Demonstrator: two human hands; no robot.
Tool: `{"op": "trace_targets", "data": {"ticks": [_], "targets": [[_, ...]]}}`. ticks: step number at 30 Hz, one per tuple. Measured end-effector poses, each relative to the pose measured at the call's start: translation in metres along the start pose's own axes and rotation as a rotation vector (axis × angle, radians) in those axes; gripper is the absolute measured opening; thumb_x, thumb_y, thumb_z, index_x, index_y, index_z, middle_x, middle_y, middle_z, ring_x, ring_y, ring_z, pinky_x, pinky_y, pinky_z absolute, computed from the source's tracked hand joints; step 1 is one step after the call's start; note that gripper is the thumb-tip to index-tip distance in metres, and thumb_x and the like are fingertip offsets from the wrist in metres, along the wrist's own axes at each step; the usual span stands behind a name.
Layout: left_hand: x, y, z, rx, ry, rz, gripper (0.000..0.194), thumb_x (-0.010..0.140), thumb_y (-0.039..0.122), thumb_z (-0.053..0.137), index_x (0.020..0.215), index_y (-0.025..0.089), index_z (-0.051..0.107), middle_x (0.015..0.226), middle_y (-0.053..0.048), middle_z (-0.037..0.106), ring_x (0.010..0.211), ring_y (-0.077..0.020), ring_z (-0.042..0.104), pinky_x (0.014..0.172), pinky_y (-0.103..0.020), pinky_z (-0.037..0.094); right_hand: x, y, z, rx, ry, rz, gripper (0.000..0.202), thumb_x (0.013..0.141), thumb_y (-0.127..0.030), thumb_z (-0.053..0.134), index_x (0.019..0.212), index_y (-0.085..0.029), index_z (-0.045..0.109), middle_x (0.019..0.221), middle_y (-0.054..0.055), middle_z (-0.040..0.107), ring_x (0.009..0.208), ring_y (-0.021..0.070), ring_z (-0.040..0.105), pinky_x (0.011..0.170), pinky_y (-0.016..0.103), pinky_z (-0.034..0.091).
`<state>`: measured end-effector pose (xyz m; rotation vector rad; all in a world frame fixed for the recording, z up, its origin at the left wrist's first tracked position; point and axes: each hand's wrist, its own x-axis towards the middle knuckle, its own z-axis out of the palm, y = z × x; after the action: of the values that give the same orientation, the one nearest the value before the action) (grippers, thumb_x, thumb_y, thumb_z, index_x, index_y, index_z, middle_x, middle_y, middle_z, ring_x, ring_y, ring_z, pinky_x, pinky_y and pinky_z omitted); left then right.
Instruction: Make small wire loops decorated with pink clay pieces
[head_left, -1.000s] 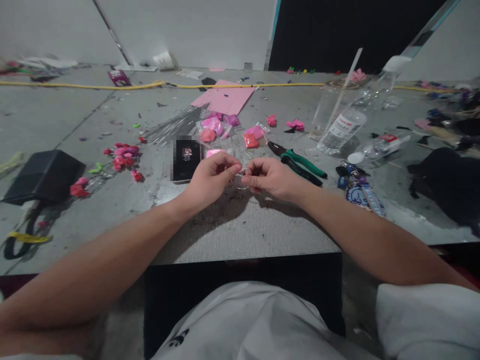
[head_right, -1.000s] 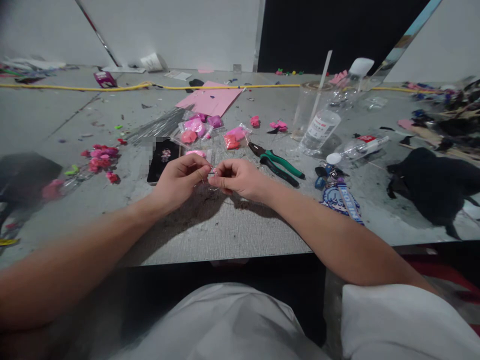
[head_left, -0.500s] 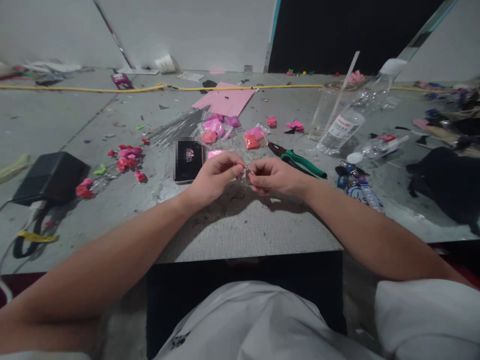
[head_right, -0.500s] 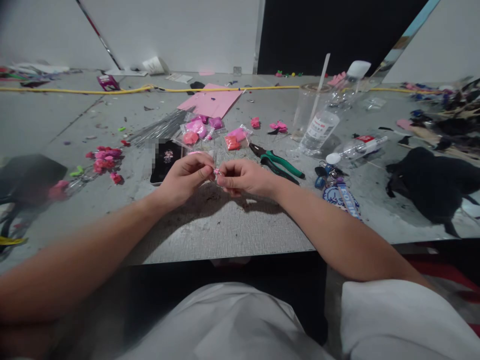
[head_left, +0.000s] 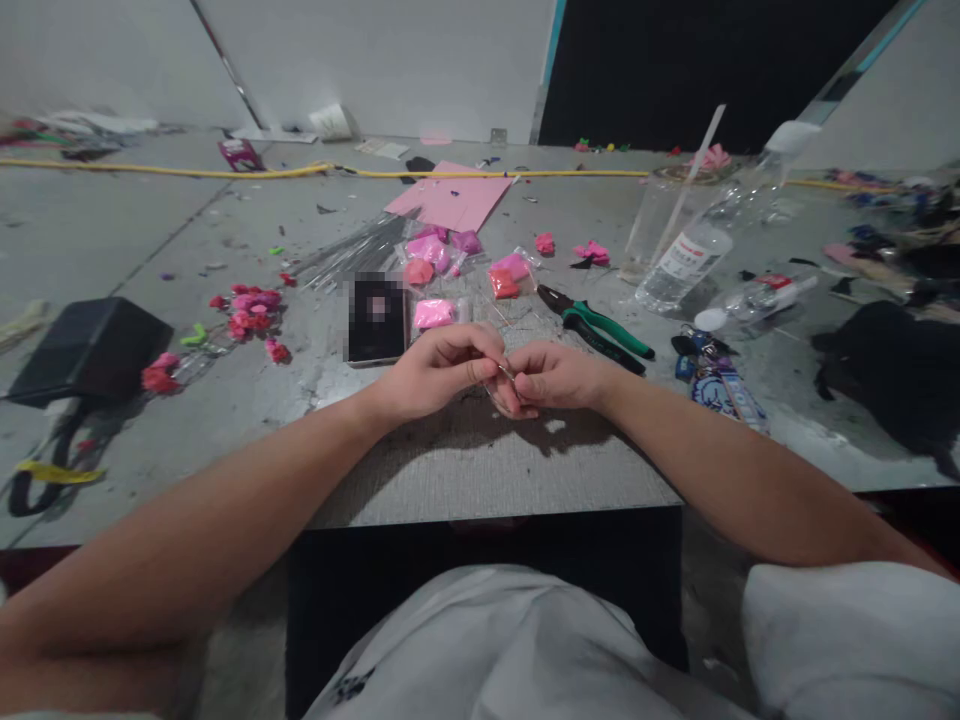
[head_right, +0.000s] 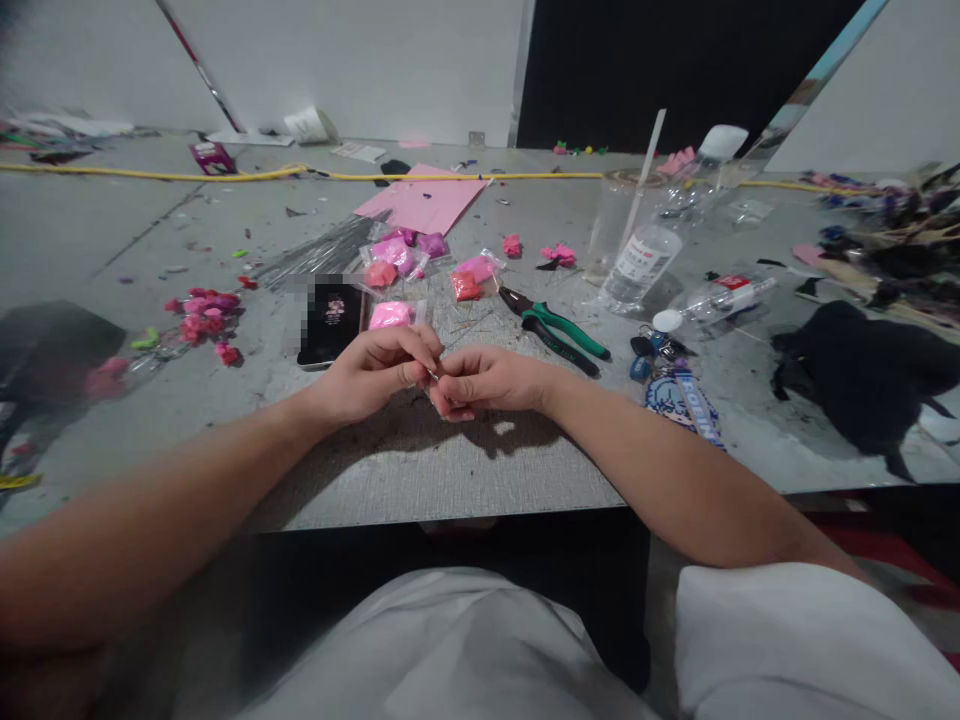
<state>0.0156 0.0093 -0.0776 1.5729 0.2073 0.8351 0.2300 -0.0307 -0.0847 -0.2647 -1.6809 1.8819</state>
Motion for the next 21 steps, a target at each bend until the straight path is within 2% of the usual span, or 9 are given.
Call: {"op": "trace_targets", "data": {"ticks": [2,6,15,21], "targets": [[0.000,0.000,0.000,-0.031,-0.037,0.014,0.025,0.089,0.041,0.087,0.088,0.018,0.078,0.089,-0.005,0.069,0.067,-0.0112,0.064,0.066,-0.026,0.057,0.000,0.003,0.000,0.034,-0.037,-0.024,0.034,0.104,-0.044,0.070,0.089,-0.014,0.070,0.076,-0.002,0.056,0.061,0.0089,0.054,0.057,0.023,0.043],[-0.001,0.000,0.000,-0.060,-0.029,0.019,0.021,0.090,0.037,0.086,0.088,0.018,0.078,0.088,-0.004,0.067,0.067,-0.0109,0.064,0.063,-0.024,0.056,0.001,0.003,0.002,0.050,-0.052,0.007,0.029,0.105,-0.040,0.070,0.090,-0.015,0.065,0.077,-0.002,0.059,0.064,0.0097,0.057,0.058,0.023,0.045],[0.000,-0.005,-0.002,-0.086,0.035,0.003,0.022,0.089,0.038,0.087,0.087,0.019,0.077,0.089,-0.004,0.068,0.072,-0.0122,0.066,0.065,-0.024,0.056,0.004,-0.003,0.010,0.114,0.054,0.053,0.031,0.100,-0.038,0.078,0.086,-0.016,0.061,0.070,-0.006,0.056,0.056,0.0069,0.054,0.053,0.021,0.040],[-0.001,-0.004,-0.004,-0.083,0.003,0.033,0.012,0.093,0.032,0.083,0.090,0.022,0.079,0.088,-0.003,0.065,0.075,-0.0112,0.064,0.068,-0.024,0.055,0.006,-0.006,0.019,0.127,0.077,0.072,0.036,0.099,-0.041,0.079,0.083,-0.018,0.056,0.070,-0.007,0.053,0.055,0.0073,0.052,0.054,0.022,0.043]]}}
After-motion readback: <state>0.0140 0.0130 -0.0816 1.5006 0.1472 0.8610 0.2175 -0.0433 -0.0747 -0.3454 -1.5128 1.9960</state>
